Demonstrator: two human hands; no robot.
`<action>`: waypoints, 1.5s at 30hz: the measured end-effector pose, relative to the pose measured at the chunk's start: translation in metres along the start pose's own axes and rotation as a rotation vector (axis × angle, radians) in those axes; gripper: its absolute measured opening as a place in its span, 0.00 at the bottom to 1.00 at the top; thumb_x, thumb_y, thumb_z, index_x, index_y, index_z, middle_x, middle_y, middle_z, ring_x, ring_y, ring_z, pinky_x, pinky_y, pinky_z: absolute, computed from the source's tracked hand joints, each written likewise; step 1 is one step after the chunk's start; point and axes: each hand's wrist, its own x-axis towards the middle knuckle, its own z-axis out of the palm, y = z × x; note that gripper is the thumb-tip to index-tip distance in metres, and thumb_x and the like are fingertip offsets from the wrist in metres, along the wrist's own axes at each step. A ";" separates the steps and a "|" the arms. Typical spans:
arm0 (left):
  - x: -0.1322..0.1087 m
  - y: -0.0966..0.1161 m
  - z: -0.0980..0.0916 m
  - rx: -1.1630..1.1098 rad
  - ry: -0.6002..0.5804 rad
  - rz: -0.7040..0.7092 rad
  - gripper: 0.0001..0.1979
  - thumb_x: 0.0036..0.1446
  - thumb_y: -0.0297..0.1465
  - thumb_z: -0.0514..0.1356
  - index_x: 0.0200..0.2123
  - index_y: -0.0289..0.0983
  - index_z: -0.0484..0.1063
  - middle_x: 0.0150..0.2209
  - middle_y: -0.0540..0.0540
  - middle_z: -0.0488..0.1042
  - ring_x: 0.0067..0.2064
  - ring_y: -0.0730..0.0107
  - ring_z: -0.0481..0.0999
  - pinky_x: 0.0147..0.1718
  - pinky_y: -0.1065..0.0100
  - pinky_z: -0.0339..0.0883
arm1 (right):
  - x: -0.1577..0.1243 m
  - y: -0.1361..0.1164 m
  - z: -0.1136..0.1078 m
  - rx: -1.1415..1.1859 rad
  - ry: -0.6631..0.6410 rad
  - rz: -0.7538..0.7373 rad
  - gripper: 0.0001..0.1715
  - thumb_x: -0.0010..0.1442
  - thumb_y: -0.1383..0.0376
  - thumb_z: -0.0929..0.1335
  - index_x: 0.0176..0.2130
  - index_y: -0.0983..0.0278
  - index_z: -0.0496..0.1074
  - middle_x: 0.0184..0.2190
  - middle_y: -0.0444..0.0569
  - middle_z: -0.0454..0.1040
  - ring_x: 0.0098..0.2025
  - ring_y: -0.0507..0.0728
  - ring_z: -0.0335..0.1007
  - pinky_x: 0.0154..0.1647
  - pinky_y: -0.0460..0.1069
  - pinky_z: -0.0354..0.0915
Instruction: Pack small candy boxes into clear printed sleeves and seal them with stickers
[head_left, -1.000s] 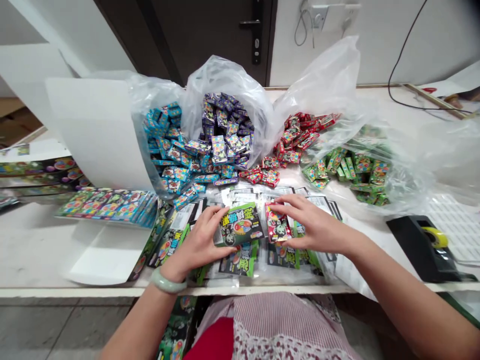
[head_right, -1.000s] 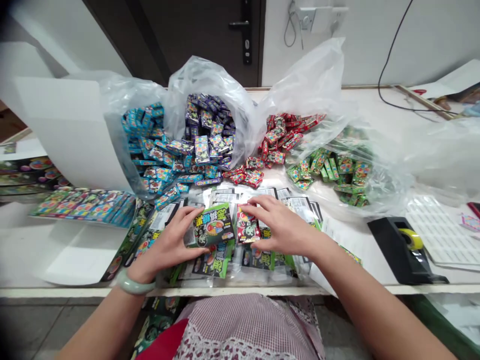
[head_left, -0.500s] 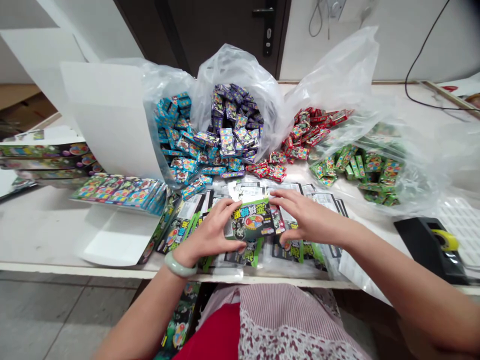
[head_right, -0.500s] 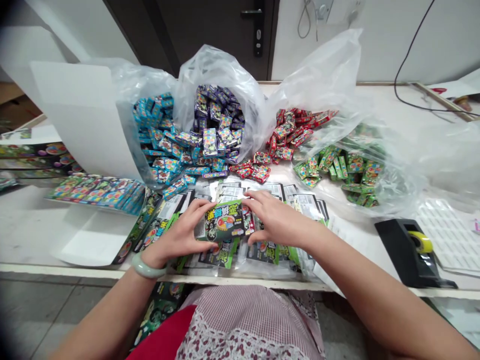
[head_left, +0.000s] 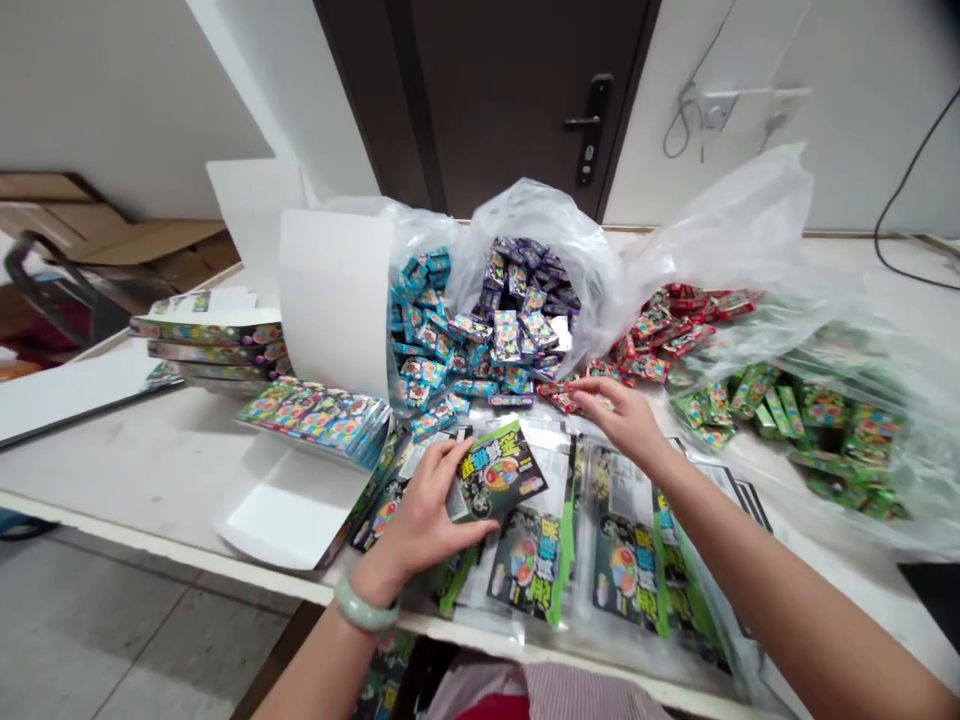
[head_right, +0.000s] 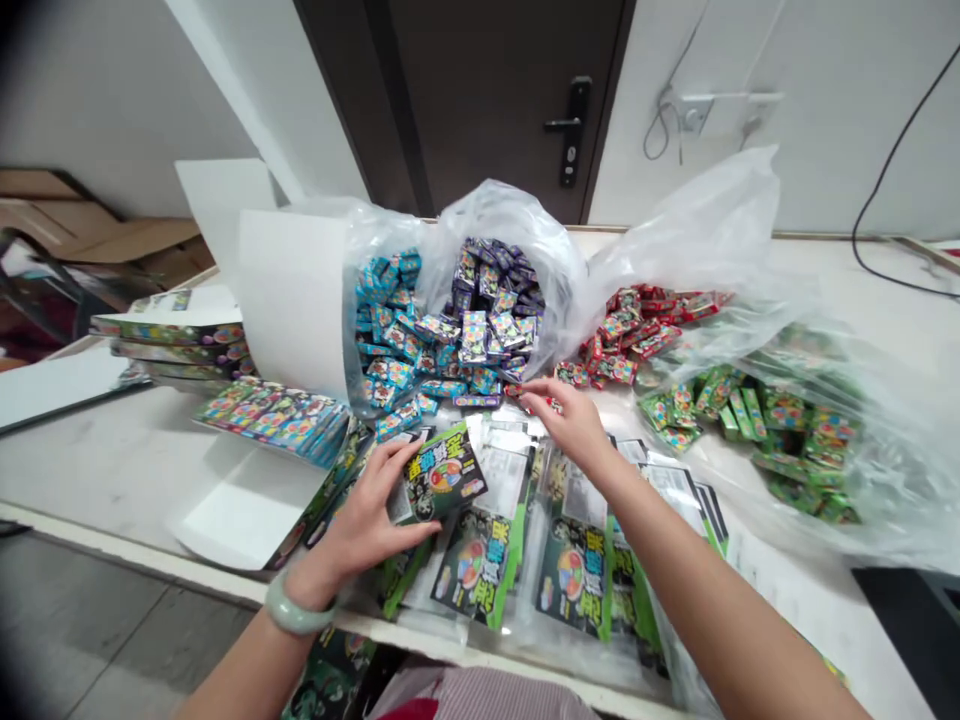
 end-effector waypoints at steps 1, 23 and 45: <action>-0.002 -0.002 -0.003 0.010 0.006 -0.009 0.46 0.47 0.36 0.70 0.64 0.44 0.49 0.57 0.39 0.57 0.60 0.48 0.60 0.60 0.44 0.59 | 0.027 0.001 0.004 -0.050 0.027 0.034 0.14 0.66 0.62 0.62 0.45 0.64 0.74 0.44 0.52 0.78 0.48 0.57 0.74 0.52 0.52 0.66; -0.013 -0.026 -0.007 0.029 0.028 -0.021 0.44 0.51 0.37 0.67 0.65 0.47 0.46 0.57 0.39 0.56 0.59 0.46 0.62 0.59 0.43 0.60 | 0.035 0.016 -0.007 0.010 0.039 0.014 0.18 0.61 0.66 0.64 0.51 0.63 0.69 0.46 0.52 0.77 0.46 0.58 0.74 0.47 0.55 0.70; -0.002 0.002 0.010 0.033 -0.229 0.081 0.44 0.49 0.39 0.68 0.65 0.44 0.50 0.58 0.39 0.59 0.60 0.46 0.62 0.59 0.46 0.61 | -0.095 0.038 -0.026 -0.236 -0.097 -0.201 0.40 0.51 0.64 0.72 0.61 0.66 0.60 0.58 0.62 0.64 0.60 0.66 0.61 0.61 0.63 0.59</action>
